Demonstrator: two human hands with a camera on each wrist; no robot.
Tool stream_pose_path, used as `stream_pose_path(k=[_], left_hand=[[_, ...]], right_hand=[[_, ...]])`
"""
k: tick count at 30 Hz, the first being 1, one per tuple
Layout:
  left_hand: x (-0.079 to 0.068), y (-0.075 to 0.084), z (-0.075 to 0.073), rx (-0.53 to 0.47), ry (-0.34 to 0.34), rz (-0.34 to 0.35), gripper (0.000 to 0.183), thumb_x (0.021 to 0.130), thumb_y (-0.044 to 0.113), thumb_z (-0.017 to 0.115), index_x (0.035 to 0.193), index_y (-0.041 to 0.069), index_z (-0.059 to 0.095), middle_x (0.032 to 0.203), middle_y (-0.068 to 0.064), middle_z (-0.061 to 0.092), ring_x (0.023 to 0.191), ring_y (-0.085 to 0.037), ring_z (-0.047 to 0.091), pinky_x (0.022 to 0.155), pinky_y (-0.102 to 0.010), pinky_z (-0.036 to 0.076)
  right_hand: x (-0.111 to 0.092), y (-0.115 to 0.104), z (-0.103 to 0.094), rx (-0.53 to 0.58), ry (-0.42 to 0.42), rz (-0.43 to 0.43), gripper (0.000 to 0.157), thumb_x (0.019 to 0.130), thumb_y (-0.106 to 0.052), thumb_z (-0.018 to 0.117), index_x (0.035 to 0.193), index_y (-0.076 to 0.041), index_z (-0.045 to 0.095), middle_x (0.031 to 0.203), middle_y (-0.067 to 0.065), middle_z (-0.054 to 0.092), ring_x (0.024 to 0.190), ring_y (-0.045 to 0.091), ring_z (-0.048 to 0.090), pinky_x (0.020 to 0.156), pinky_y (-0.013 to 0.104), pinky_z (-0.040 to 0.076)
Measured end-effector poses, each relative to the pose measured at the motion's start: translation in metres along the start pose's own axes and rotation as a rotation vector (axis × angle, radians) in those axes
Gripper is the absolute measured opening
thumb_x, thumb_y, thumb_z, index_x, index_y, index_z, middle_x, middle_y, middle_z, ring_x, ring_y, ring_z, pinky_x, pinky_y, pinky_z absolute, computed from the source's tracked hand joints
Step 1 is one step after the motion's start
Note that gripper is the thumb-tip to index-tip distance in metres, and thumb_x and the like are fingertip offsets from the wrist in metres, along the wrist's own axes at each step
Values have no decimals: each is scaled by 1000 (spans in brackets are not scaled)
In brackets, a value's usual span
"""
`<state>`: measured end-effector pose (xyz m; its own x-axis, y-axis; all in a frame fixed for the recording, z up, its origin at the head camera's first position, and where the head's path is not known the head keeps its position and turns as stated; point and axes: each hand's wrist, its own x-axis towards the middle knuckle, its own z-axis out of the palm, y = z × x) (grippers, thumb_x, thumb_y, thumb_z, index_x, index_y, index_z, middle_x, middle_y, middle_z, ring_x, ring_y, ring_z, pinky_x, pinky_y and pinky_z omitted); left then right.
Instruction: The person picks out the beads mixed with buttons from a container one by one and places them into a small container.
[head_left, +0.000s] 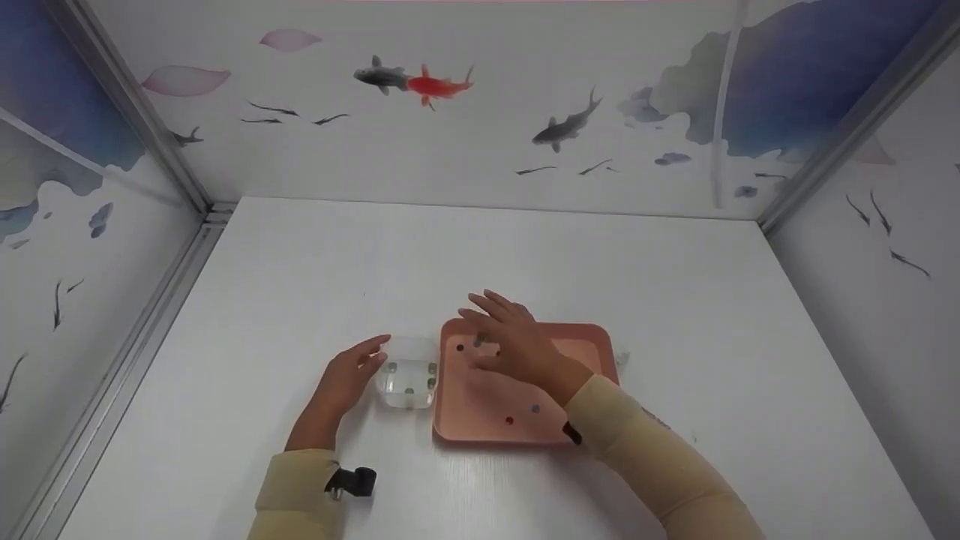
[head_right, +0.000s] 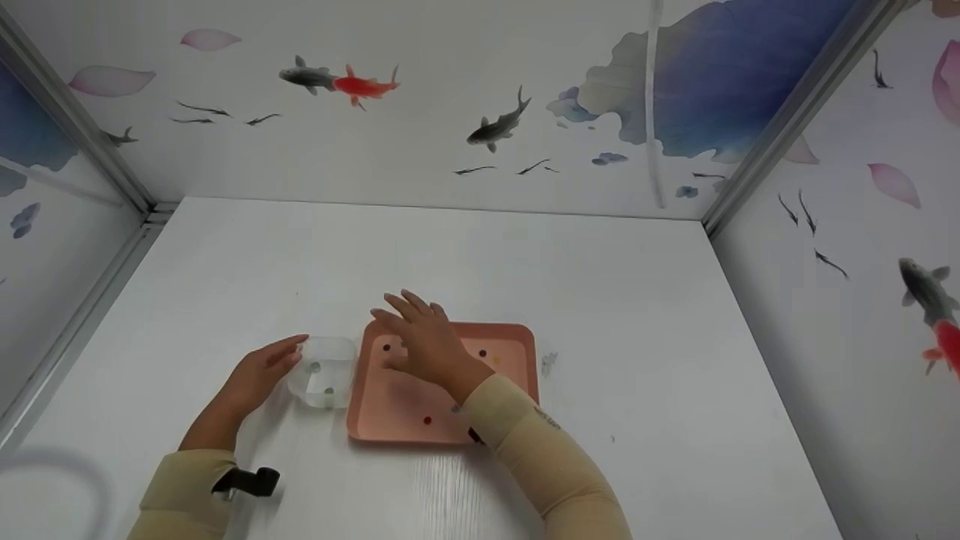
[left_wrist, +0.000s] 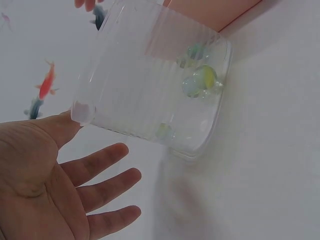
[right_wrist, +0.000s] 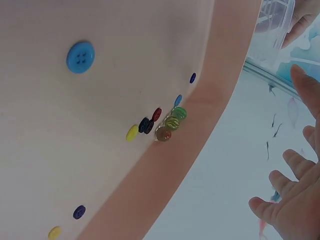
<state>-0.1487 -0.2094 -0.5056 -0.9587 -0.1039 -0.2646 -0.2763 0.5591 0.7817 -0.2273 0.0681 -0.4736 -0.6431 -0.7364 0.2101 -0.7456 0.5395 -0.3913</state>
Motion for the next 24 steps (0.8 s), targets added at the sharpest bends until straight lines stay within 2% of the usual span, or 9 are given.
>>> stream_pose_path(k=[6, 12, 19, 24], left_hand=[[0, -1, 1, -1, 6, 8, 42, 102, 24, 50, 143, 18, 48, 144, -20, 47, 135, -40, 40, 109, -55, 34], [2, -2, 2, -1, 6, 8, 42, 102, 24, 51, 143, 18, 49, 144, -20, 47, 135, -40, 40, 109, -55, 34], [2, -4, 1, 12, 1, 25, 42, 102, 25, 51, 143, 18, 48, 144, -20, 47, 134, -42, 40, 108, -57, 34], [2, -4, 2, 15, 5, 22, 42, 102, 25, 51, 143, 18, 48, 144, -20, 47, 134, -41, 41, 108, -57, 35]], right_hand=[[-4, 5, 0, 48, -23, 40, 73, 81, -21, 80, 145, -16, 46, 155, 5, 34, 146, 26, 23, 113, 58, 25], [-7, 9, -4, 74, -33, 115, 71, 82, -25, 79, 145, -21, 46, 155, 1, 35, 145, 23, 26, 114, 54, 27], [-6, 18, -6, 134, -14, 106, 70, 84, -27, 77, 145, -13, 45, 151, 8, 40, 141, 26, 33, 112, 52, 33], [-7, 22, -7, 211, -30, 130, 67, 87, -25, 74, 146, -12, 44, 151, 7, 41, 141, 27, 33, 111, 48, 36]])
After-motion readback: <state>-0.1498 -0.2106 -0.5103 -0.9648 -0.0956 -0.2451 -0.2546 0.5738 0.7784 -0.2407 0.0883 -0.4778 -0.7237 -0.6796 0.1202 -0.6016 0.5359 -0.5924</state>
